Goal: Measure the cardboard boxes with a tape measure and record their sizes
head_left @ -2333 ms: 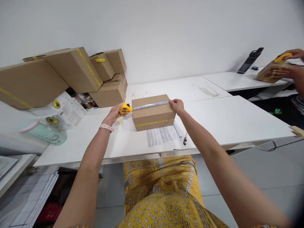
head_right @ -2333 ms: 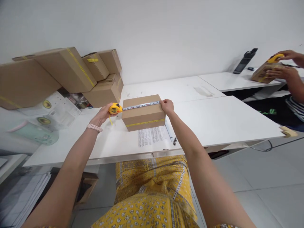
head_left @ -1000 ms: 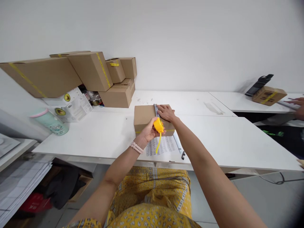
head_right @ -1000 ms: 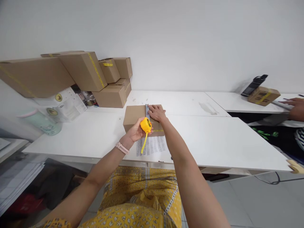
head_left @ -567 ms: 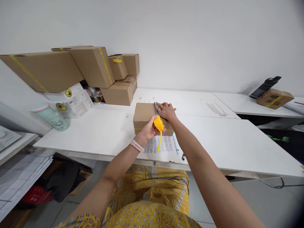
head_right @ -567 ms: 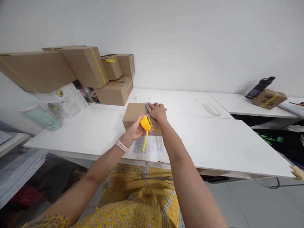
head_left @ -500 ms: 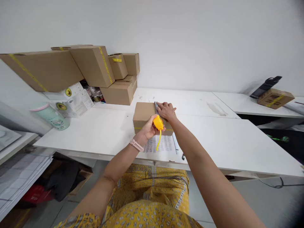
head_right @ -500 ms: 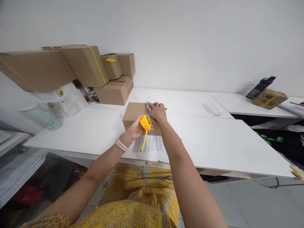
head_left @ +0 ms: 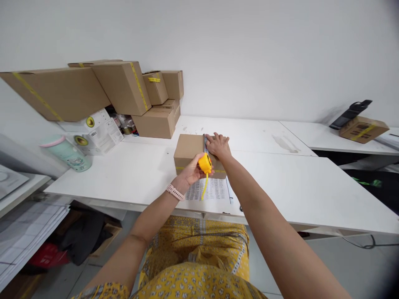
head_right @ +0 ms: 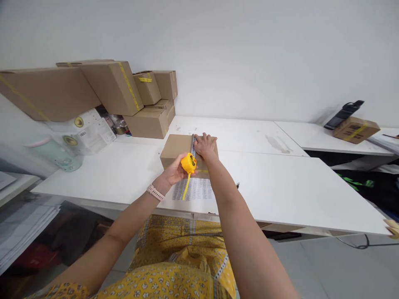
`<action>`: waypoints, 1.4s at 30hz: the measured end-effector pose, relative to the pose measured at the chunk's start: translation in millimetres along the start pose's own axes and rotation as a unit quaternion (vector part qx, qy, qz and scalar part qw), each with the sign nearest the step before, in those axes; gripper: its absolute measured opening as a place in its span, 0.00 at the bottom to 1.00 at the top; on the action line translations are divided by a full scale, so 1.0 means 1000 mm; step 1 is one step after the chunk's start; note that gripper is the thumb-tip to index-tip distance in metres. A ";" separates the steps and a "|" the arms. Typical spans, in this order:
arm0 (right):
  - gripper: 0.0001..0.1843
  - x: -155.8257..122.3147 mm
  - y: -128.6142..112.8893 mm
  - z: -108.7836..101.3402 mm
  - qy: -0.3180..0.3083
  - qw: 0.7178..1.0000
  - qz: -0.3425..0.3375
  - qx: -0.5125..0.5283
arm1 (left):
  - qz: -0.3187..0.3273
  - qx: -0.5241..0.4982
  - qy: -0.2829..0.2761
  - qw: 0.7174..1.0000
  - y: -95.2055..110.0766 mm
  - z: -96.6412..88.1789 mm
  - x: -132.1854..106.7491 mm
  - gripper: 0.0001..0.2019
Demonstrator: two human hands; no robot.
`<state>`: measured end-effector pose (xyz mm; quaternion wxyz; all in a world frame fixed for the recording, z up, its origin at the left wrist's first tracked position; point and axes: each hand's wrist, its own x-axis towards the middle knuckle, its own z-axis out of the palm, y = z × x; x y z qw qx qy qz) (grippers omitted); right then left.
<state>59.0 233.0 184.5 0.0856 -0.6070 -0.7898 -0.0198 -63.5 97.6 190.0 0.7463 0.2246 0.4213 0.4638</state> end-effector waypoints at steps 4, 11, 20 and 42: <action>0.32 0.007 0.009 0.008 -0.021 0.998 -0.055 0.010 | 0.034 0.041 -0.016 0.998 -0.009 -0.006 -0.007 0.18; 0.32 0.013 0.016 0.017 -0.007 0.998 -0.062 0.017 | 0.084 0.076 -0.061 0.992 -0.042 -0.019 -0.037 0.27; 0.33 0.016 0.018 0.023 0.003 0.998 -0.058 0.040 | 0.059 0.064 -0.037 0.996 -0.047 -0.033 -0.051 0.29; 0.34 0.013 0.016 0.019 -0.006 0.998 -0.050 0.039 | 0.067 0.075 -0.033 0.994 -0.048 -0.031 -0.052 0.28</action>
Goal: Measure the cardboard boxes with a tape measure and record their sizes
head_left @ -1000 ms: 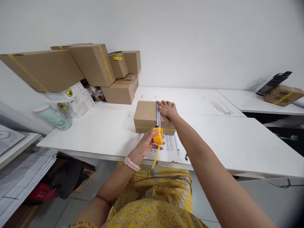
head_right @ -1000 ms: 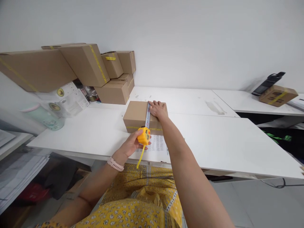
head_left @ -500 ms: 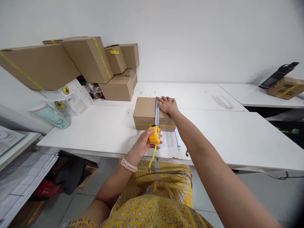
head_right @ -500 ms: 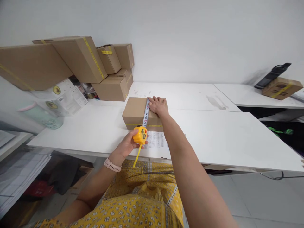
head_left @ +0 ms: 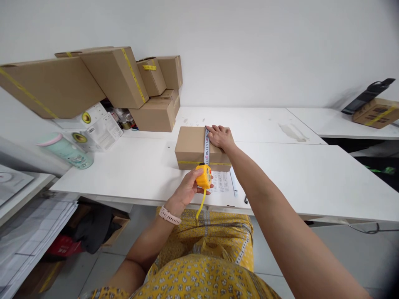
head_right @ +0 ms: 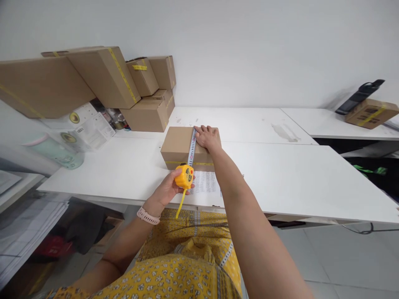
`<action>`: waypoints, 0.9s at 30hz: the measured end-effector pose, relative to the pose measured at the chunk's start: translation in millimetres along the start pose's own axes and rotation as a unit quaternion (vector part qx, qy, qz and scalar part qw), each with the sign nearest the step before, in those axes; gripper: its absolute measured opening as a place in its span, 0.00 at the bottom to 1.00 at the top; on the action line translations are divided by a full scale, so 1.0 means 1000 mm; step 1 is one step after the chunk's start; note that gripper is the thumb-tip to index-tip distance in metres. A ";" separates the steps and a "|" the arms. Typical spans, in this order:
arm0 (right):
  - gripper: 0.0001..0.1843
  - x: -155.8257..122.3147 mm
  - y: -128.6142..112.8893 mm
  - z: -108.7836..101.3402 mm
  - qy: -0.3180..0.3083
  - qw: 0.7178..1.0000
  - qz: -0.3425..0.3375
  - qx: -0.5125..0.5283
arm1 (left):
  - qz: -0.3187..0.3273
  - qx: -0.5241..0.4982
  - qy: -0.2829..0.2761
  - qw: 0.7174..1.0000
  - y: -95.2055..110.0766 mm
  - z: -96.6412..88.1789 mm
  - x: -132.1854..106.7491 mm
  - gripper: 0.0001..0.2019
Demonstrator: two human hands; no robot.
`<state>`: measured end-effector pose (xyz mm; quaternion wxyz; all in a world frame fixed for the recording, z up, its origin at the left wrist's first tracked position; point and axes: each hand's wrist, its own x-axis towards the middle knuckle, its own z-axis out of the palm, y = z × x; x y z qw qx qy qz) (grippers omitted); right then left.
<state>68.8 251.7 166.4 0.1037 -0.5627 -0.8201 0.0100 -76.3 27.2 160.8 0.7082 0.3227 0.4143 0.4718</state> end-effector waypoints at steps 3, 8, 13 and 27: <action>0.34 -0.001 -0.001 0.000 0.005 1.000 -0.001 0.009 | -0.003 0.001 0.004 1.000 0.001 0.001 0.000 0.29; 0.34 -0.001 -0.001 0.000 0.009 1.000 -0.001 0.015 | -0.002 0.005 -0.003 1.000 0.001 0.000 0.000 0.28; 0.34 0.001 0.000 0.000 0.001 1.000 0.003 0.016 | -0.002 -0.002 -0.009 1.000 -0.001 -0.002 0.001 0.28; 0.34 0.003 0.001 0.003 0.010 1.000 0.002 0.009 | -0.004 -0.006 -0.012 1.000 -0.002 -0.003 0.001 0.28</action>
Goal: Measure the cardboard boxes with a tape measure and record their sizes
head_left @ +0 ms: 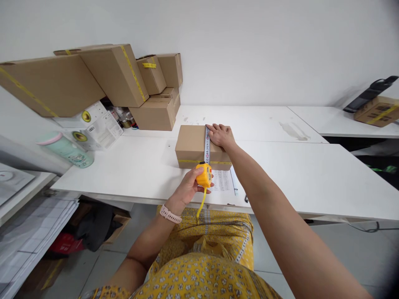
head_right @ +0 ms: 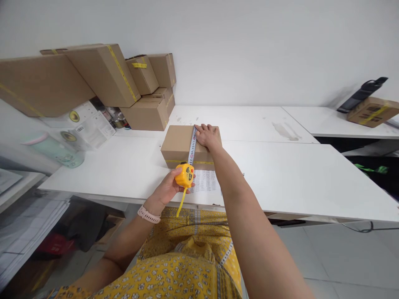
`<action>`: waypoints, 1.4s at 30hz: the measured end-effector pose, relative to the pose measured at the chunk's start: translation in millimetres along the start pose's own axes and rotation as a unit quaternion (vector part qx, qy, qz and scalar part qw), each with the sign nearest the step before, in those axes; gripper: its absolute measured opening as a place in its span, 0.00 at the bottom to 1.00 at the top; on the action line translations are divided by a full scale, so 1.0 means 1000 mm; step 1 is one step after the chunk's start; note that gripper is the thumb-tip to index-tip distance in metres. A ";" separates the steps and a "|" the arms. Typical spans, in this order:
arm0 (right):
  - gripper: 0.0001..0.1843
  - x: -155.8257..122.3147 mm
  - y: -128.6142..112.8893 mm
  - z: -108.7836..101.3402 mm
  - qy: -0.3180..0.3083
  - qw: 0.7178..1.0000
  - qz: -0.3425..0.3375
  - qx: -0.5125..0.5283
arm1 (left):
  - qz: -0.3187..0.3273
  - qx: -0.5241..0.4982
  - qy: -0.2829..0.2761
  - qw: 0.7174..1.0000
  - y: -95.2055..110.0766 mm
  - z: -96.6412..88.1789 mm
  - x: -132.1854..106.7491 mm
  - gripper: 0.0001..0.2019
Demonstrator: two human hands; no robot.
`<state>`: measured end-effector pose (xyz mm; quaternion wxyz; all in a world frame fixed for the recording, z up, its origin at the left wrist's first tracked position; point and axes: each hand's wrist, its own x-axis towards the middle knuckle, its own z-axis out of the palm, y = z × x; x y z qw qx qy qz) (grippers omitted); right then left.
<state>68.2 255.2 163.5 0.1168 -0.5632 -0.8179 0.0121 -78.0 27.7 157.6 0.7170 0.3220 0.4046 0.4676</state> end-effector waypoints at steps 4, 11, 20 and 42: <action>0.34 0.000 0.001 0.001 0.004 1.000 -0.004 -0.002 | -0.005 0.000 0.014 1.000 0.001 0.001 -0.001 0.28; 0.33 -0.003 -0.002 -0.002 0.011 1.000 -0.004 0.011 | 0.003 0.008 0.014 1.000 0.000 0.001 0.001 0.28; 0.42 -0.049 0.020 -0.016 0.220 0.952 0.149 0.150 | 0.208 0.095 0.128 0.965 0.008 -0.044 -0.028 0.31; 0.23 -0.072 0.005 -0.053 0.176 0.965 0.147 0.128 | 0.228 0.155 0.050 0.960 0.104 -0.093 0.025 0.32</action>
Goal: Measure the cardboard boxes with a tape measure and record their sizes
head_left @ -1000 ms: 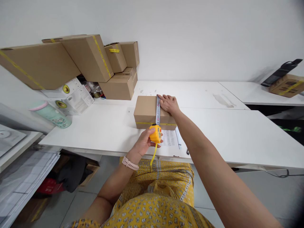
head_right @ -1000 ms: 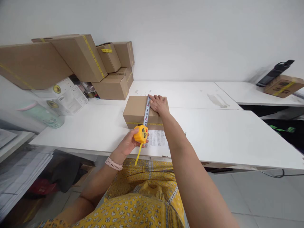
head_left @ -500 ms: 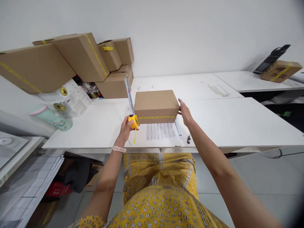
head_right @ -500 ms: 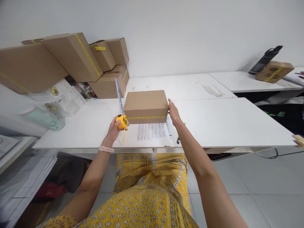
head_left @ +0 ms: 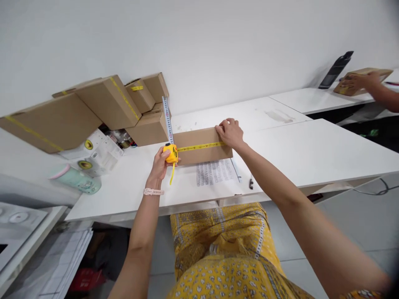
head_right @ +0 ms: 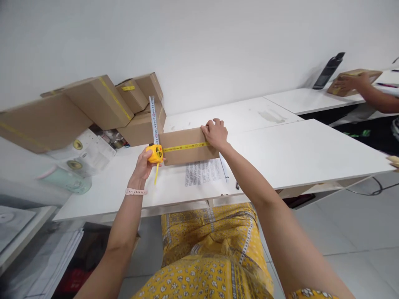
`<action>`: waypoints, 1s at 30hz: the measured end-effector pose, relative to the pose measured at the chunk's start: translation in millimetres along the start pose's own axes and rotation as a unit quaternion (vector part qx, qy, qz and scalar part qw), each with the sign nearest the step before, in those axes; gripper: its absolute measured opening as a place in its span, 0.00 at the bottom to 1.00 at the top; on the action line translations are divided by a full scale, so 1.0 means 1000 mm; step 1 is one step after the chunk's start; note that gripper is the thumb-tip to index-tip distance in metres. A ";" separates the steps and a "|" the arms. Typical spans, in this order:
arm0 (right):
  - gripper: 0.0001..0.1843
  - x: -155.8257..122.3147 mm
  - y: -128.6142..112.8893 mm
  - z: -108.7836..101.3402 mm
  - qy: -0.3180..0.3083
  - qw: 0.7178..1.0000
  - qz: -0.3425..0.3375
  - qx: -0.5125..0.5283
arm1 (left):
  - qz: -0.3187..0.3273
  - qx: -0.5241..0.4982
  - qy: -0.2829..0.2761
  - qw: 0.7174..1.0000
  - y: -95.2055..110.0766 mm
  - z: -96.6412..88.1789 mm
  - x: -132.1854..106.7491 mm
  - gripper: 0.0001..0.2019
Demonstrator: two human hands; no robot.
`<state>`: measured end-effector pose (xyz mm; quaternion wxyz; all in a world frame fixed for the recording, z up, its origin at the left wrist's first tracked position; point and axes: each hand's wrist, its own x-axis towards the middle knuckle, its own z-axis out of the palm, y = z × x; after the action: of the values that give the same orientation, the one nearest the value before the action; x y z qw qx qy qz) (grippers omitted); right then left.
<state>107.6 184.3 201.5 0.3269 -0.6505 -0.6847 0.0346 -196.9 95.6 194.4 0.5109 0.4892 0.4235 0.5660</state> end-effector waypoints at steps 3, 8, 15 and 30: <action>0.23 0.023 -0.007 0.008 -0.005 0.996 -0.068 -0.054 | 0.019 -0.017 0.006 1.000 -0.005 0.009 -0.016 0.32; 0.21 0.054 -0.016 0.018 -0.033 0.991 -0.102 -0.086 | -0.011 -0.052 -0.078 0.995 -0.020 0.043 -0.043 0.35; 0.25 0.055 -0.016 0.035 -0.005 0.988 -0.133 -0.079 | -0.102 -0.087 -0.118 0.984 -0.062 0.065 -0.061 0.33; 0.35 0.052 -0.017 0.030 -0.017 0.966 -0.208 -0.154 | -0.137 -0.090 -0.113 0.980 -0.101 0.058 -0.080 0.35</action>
<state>81.2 241.1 206.5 0.2113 -0.5359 -0.8071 -0.1291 -123.1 26.7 94.8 0.6705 0.4390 0.3734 0.4673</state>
